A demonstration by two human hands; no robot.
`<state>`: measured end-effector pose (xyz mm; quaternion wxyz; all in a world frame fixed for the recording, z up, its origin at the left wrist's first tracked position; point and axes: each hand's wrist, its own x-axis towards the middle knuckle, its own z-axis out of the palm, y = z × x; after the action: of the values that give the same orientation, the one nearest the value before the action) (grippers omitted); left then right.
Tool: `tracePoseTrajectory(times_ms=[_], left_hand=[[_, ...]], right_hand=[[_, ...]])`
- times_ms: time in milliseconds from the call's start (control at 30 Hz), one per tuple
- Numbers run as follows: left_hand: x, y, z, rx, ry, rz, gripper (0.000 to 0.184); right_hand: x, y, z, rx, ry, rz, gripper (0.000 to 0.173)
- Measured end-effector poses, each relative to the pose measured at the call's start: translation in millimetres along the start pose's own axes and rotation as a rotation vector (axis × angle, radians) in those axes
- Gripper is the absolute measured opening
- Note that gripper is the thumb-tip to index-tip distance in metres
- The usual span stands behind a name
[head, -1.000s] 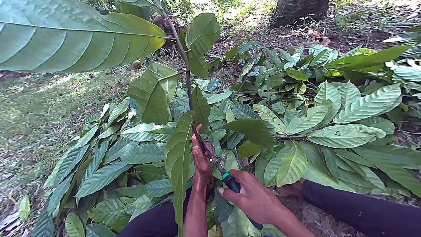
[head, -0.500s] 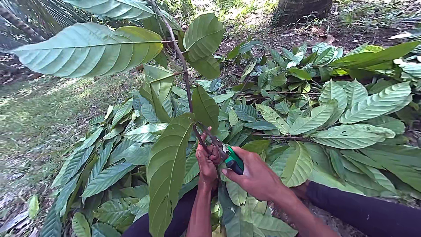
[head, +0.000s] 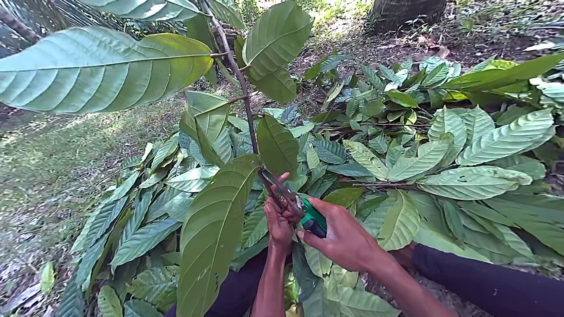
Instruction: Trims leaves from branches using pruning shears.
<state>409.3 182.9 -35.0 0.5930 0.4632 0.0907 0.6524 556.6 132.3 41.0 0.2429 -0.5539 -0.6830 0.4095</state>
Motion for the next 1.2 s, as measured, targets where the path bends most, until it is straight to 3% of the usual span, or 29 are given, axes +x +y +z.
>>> tracePoseTrajectory(times_ms=[133,267,333,400,467,533,600,633,700,767,833,933,1100,1200], left_hand=[[0,1,0,0.007,-0.006,-0.007,0.067],[0,-1,0,0.039,-0.014,0.006,0.069],[-3,0,1,0.093,0.019,-0.012,0.051],[-7,14,9,0.180,0.210,-0.170,0.020],[-4,20,5,0.035,0.234,-0.243,0.014],[5,15,-14,-0.119,0.065,-0.121,0.050],[20,18,-22,0.034,0.083,-0.038,0.078],[29,24,-30,0.142,0.121,-0.047,0.083],[54,42,-43,0.384,0.218,-0.105,0.062],[81,55,-39,0.489,0.447,-0.225,0.044],[96,48,-39,0.582,0.595,-0.268,0.032],[87,26,-44,0.640,0.573,-0.158,0.031],[66,8,-35,0.617,0.468,0.110,0.029],[70,16,-16,0.665,0.400,0.299,0.027]], right_hand=[[0,2,1,-0.001,0.016,-0.005,0.054],[1,7,6,0.017,0.103,-0.030,0.039],[2,10,9,0.043,0.138,-0.049,0.034],[3,15,12,0.048,0.169,-0.053,0.036],[1,21,10,0.061,0.187,-0.010,0.039],[0,30,3,0.051,0.192,0.062,0.043],[-2,40,-4,0.012,0.208,0.127,0.045],[-2,45,-8,-0.011,0.220,0.150,0.046],[-2,53,-15,-0.036,0.240,0.190,0.046],[-1,54,-18,-0.029,0.231,0.217,0.045],[-2,53,-16,-0.022,0.217,0.225,0.045],[-7,45,-13,0.106,0.138,0.196,0.045],[-14,23,-6,0.605,-0.127,-0.027,0.032],[-9,5,-3,0.632,-0.232,-0.175,0.037]])
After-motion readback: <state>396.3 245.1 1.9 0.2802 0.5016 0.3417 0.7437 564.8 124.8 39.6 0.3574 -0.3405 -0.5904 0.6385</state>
